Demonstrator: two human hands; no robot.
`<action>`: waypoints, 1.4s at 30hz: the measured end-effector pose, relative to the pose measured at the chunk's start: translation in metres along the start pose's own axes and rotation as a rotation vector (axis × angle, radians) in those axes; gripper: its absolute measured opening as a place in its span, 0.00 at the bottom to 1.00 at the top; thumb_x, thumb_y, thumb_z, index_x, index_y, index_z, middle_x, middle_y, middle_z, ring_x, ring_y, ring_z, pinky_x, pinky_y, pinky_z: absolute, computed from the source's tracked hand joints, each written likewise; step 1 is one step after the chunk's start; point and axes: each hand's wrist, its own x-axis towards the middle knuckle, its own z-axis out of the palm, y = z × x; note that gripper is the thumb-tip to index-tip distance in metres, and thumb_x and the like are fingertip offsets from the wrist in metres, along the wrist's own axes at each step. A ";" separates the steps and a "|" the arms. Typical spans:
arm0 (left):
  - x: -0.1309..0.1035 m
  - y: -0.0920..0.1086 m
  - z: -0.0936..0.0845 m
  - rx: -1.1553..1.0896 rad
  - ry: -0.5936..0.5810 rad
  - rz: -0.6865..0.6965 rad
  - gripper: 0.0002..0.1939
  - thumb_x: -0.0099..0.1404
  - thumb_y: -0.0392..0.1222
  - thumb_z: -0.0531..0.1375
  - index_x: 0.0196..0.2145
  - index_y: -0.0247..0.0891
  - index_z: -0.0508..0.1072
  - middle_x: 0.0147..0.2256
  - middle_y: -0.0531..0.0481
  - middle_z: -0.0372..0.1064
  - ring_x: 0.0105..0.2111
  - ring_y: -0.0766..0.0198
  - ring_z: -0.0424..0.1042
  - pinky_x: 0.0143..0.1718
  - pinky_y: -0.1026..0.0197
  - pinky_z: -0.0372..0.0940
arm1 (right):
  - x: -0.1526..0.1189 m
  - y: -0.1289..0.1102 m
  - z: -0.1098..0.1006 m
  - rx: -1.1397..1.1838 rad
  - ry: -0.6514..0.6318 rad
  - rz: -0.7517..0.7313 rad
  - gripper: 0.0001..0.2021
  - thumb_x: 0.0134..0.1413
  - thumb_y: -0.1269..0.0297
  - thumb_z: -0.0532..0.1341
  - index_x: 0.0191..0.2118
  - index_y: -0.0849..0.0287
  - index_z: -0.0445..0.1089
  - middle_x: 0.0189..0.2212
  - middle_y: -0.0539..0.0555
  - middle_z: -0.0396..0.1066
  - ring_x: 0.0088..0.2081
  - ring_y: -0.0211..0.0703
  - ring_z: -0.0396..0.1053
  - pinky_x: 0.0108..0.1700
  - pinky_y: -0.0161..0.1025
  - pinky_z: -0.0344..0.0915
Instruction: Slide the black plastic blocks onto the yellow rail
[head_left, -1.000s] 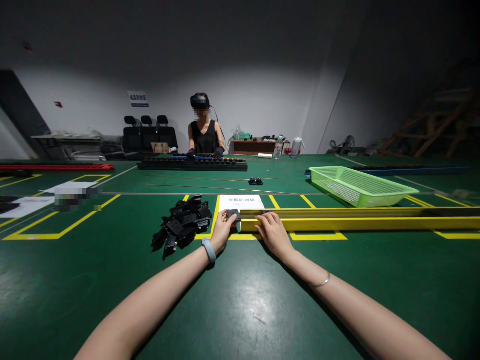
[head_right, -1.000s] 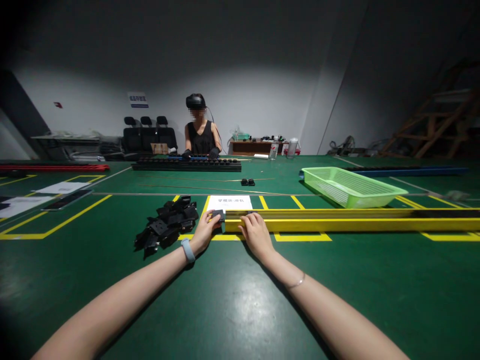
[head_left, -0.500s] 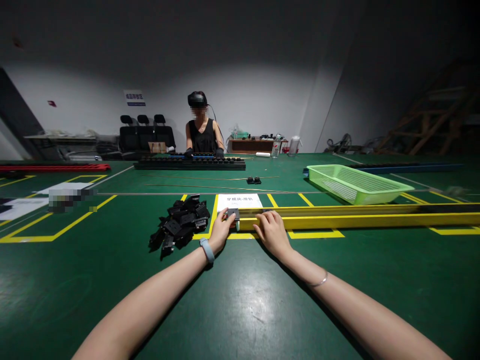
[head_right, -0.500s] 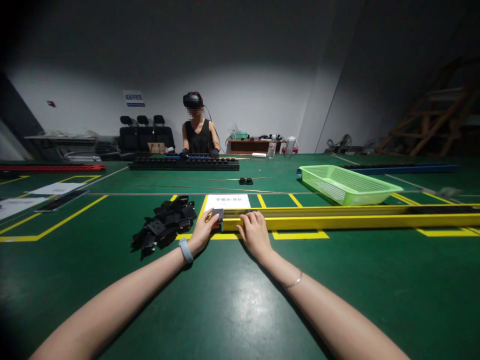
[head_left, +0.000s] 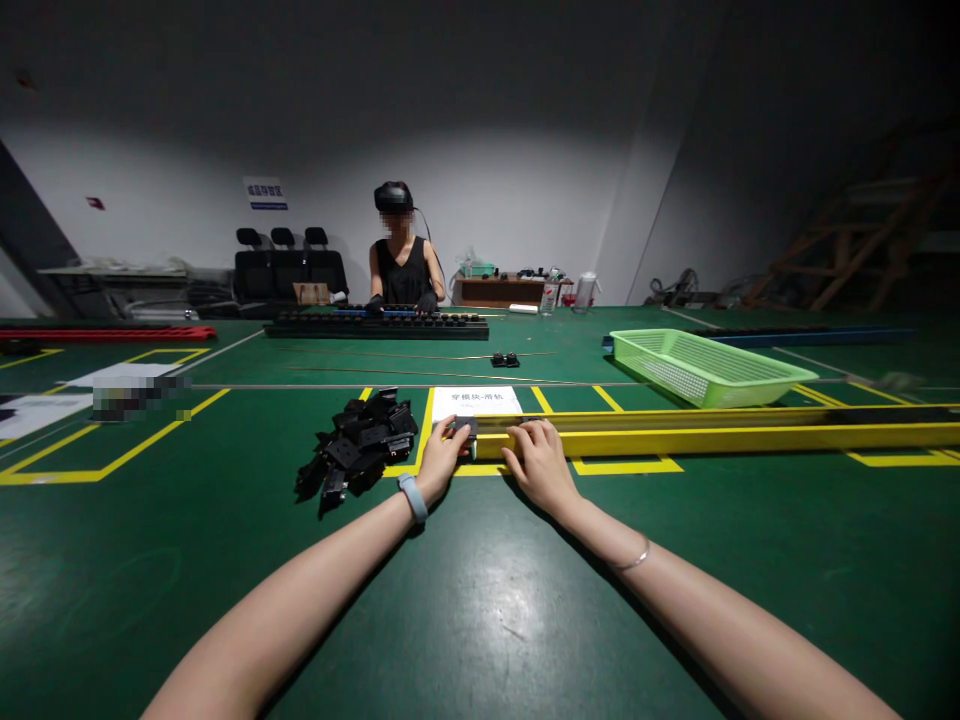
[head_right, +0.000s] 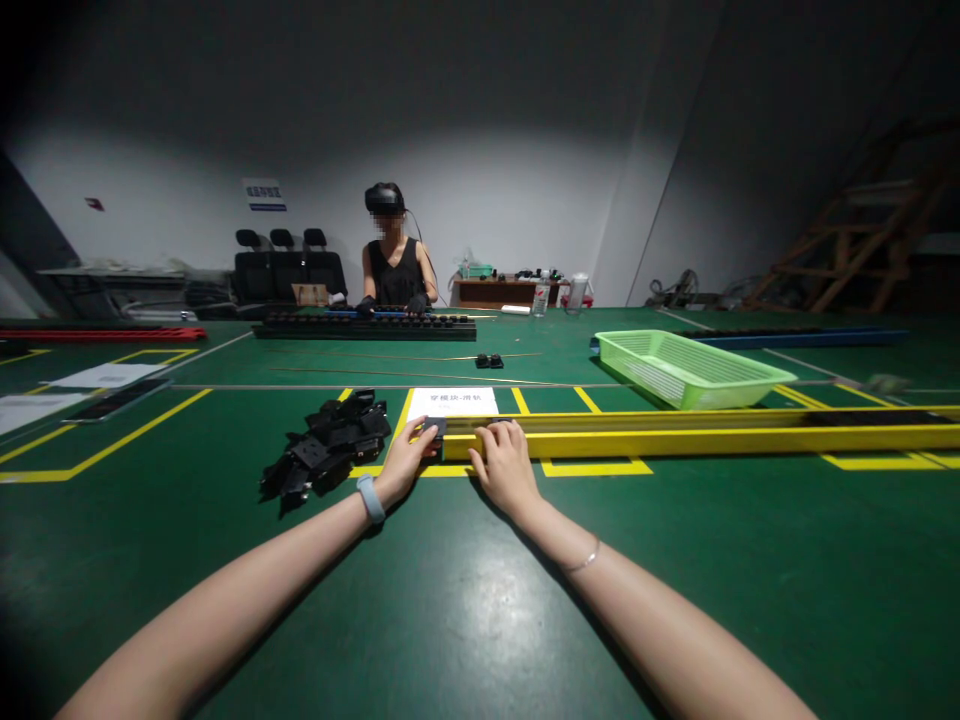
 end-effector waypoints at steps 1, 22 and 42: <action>0.000 0.000 0.000 0.008 -0.002 0.006 0.28 0.57 0.48 0.63 0.52 0.33 0.64 0.43 0.39 0.69 0.30 0.65 0.72 0.30 0.64 0.67 | 0.000 0.000 0.000 -0.002 -0.003 0.000 0.15 0.59 0.59 0.51 0.49 0.58 0.64 0.42 0.60 0.62 0.49 0.53 0.55 0.56 0.54 0.52; 0.002 -0.006 0.000 0.016 -0.061 0.054 0.23 0.57 0.45 0.61 0.49 0.35 0.63 0.48 0.37 0.65 0.33 0.66 0.73 0.35 0.62 0.66 | 0.001 -0.004 -0.003 0.038 0.016 -0.039 0.14 0.59 0.60 0.51 0.49 0.56 0.63 0.42 0.58 0.63 0.49 0.52 0.56 0.59 0.57 0.49; -0.005 0.003 0.001 0.038 -0.127 0.033 0.22 0.58 0.43 0.60 0.49 0.34 0.63 0.47 0.35 0.70 0.43 0.58 0.72 0.44 0.54 0.65 | 0.001 -0.008 -0.009 0.257 -0.158 -0.258 0.26 0.59 0.62 0.51 0.62 0.57 0.49 0.59 0.58 0.57 0.62 0.45 0.51 0.63 0.55 0.48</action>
